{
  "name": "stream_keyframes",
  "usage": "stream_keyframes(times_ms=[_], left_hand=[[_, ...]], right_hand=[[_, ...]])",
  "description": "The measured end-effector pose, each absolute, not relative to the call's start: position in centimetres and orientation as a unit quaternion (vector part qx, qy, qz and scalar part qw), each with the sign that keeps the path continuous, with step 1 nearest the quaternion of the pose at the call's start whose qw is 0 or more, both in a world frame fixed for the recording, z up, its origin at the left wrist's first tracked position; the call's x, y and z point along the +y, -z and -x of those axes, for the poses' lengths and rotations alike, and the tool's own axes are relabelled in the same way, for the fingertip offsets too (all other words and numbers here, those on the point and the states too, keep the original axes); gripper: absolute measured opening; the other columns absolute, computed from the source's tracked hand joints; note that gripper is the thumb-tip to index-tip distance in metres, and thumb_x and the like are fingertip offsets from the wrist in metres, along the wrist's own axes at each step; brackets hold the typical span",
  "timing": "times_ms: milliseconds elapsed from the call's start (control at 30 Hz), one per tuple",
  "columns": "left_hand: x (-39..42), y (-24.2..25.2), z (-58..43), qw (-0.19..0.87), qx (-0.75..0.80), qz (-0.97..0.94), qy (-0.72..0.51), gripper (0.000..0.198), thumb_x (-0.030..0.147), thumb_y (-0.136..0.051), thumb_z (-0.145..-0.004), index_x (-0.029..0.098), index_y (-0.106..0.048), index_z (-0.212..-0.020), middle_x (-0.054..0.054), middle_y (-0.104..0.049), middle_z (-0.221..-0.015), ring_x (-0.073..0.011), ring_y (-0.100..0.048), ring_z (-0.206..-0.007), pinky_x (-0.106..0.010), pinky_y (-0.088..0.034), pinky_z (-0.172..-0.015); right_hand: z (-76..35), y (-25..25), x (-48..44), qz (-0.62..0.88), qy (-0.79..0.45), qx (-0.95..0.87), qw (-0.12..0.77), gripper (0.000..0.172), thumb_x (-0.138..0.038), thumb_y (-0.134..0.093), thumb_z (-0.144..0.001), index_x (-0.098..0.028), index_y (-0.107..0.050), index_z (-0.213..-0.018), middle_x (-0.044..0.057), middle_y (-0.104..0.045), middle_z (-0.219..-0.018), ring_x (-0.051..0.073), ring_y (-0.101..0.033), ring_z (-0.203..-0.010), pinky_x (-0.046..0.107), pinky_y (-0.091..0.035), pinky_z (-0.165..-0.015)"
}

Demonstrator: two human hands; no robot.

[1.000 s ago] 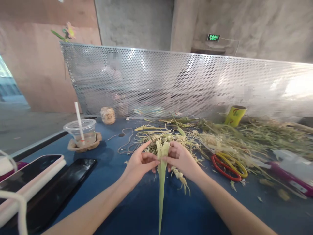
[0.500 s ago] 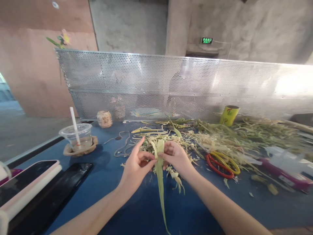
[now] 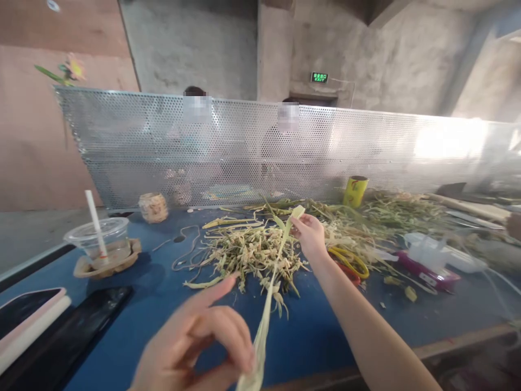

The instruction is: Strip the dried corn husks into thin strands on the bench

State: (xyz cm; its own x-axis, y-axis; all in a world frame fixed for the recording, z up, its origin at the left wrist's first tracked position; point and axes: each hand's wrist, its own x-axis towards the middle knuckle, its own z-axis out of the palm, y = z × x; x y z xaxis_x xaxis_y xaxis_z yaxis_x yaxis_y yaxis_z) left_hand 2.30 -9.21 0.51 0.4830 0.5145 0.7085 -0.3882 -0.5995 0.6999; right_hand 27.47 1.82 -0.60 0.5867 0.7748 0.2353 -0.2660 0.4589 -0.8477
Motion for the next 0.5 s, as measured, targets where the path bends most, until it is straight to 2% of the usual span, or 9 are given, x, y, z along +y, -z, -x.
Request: stream_keyframes(times_ms=[67, 133, 200, 233, 300, 333, 400, 433, 500], left_hand=[[-9.2, -1.8, -0.9, 0.505, 0.013, -0.719, -0.477, 0.062, 0.016, -0.056, -0.078, 0.029, -0.032, -0.134, -0.003, -0.064, -0.058, -0.017, -0.059, -0.055, -0.023, -0.05, -0.044], [-8.6, -3.2, 0.3, 0.54, -0.01, -0.723, -0.431, 0.058, 0.02, -0.061, -0.075, 0.029, -0.042, -0.129, -0.001, -0.056, -0.045, -0.0145, -0.051, -0.041, -0.018, -0.039, -0.028], [-7.9, -4.4, 0.9, 0.592, 0.014, -0.643, -0.486, 0.045, 0.038, -0.057, -0.076, 0.025, -0.056, -0.118, 0.003, -0.037, -0.033, -0.0086, -0.031, -0.027, -0.017, -0.019, -0.017], [-7.7, -4.8, 1.0, 0.615, 0.028, -0.605, -0.504, 0.044, 0.049, -0.051, -0.077, 0.024, -0.062, -0.111, 0.005, -0.026, -0.03, -0.0067, -0.021, -0.025, -0.018, -0.01, -0.015], [-7.7, -5.5, 0.9, 0.66, 0.078, -0.545, -0.51, 0.057, 0.062, -0.038, -0.076, 0.02, -0.067, -0.102, 0.007, -0.014, -0.031, -0.0046, -0.007, -0.025, -0.019, -0.001, -0.015], [-7.8, -5.6, 0.9, 0.662, 0.107, -0.529, -0.521, 0.048, 0.058, -0.044, -0.076, 0.023, -0.069, -0.097, 0.008, -0.013, -0.032, -0.0039, -0.004, -0.027, -0.019, 0.0, -0.017], [-7.8, -5.6, 0.8, 0.656, 0.164, -0.513, -0.529, 0.025, 0.04, -0.064, -0.069, 0.026, -0.07, -0.089, 0.008, -0.018, -0.034, -0.0028, -0.008, -0.03, -0.016, -0.006, -0.019], [-7.6, -5.5, 0.7, 0.649, 0.195, -0.51, -0.529, 0.025, 0.031, -0.072, -0.062, 0.026, -0.07, -0.086, 0.007, -0.024, -0.036, -0.0028, -0.013, -0.032, -0.015, -0.012, -0.021], [-6.6, -4.9, 0.5, 0.644, 0.258, -0.5, -0.517, 0.037, 0.025, -0.078, -0.053, 0.025, -0.068, -0.088, 0.007, -0.034, -0.042, -0.0029, -0.025, -0.035, -0.013, -0.019, -0.023]], right_hand=[[-28.7, 0.5, 2.2, 0.405, -0.302, -0.298, 0.81, 0.03, -0.023, -0.072, -0.053, -0.017, -0.048, -0.07, -0.005, -0.057, -0.059, 0.007, -0.054, -0.047, 0.019, -0.048, -0.042], [-29.4, 0.6, 2.5, 0.408, -0.289, -0.293, 0.815, 0.028, -0.023, -0.071, -0.052, -0.017, -0.048, -0.069, -0.005, -0.057, -0.057, 0.008, -0.054, -0.046, 0.019, -0.048, -0.041], [-29.8, 0.8, 2.8, 0.413, -0.281, -0.296, 0.814, 0.028, -0.022, -0.071, -0.051, -0.017, -0.049, -0.069, -0.005, -0.057, -0.057, 0.009, -0.054, -0.046, 0.02, -0.048, -0.039], [-30.0, 0.9, 2.9, 0.415, -0.277, -0.297, 0.814, 0.029, -0.021, -0.071, -0.051, -0.017, -0.05, -0.069, -0.005, -0.057, -0.057, 0.009, -0.054, -0.046, 0.021, -0.048, -0.039], [-30.4, 1.2, 3.0, 0.422, -0.27, -0.292, 0.815, 0.028, -0.021, -0.071, -0.051, -0.017, -0.049, -0.069, -0.005, -0.057, -0.056, 0.009, -0.054, -0.045, 0.021, -0.048, -0.038], [-30.6, 1.3, 3.1, 0.426, -0.268, -0.29, 0.814, 0.028, -0.021, -0.071, -0.051, -0.017, -0.049, -0.068, -0.005, -0.057, -0.056, 0.009, -0.054, -0.044, 0.021, -0.048, -0.038], [-31.0, 1.4, 3.2, 0.432, -0.27, -0.291, 0.81, 0.027, -0.021, -0.07, -0.051, -0.017, -0.048, -0.065, -0.005, -0.056, -0.053, 0.009, -0.053, -0.043, 0.021, -0.048, -0.038], [-31.1, 1.5, 3.3, 0.434, -0.274, -0.297, 0.806, 0.026, -0.022, -0.071, -0.051, -0.017, -0.049, -0.065, -0.005, -0.056, -0.053, 0.01, -0.053, -0.043, 0.021, -0.048, -0.038], [-31.0, 1.3, 3.2, 0.434, -0.281, -0.312, 0.797, 0.027, -0.023, -0.071, -0.051, -0.017, -0.049, -0.066, -0.004, -0.058, -0.054, 0.01, -0.054, -0.045, 0.021, -0.048, -0.038]])
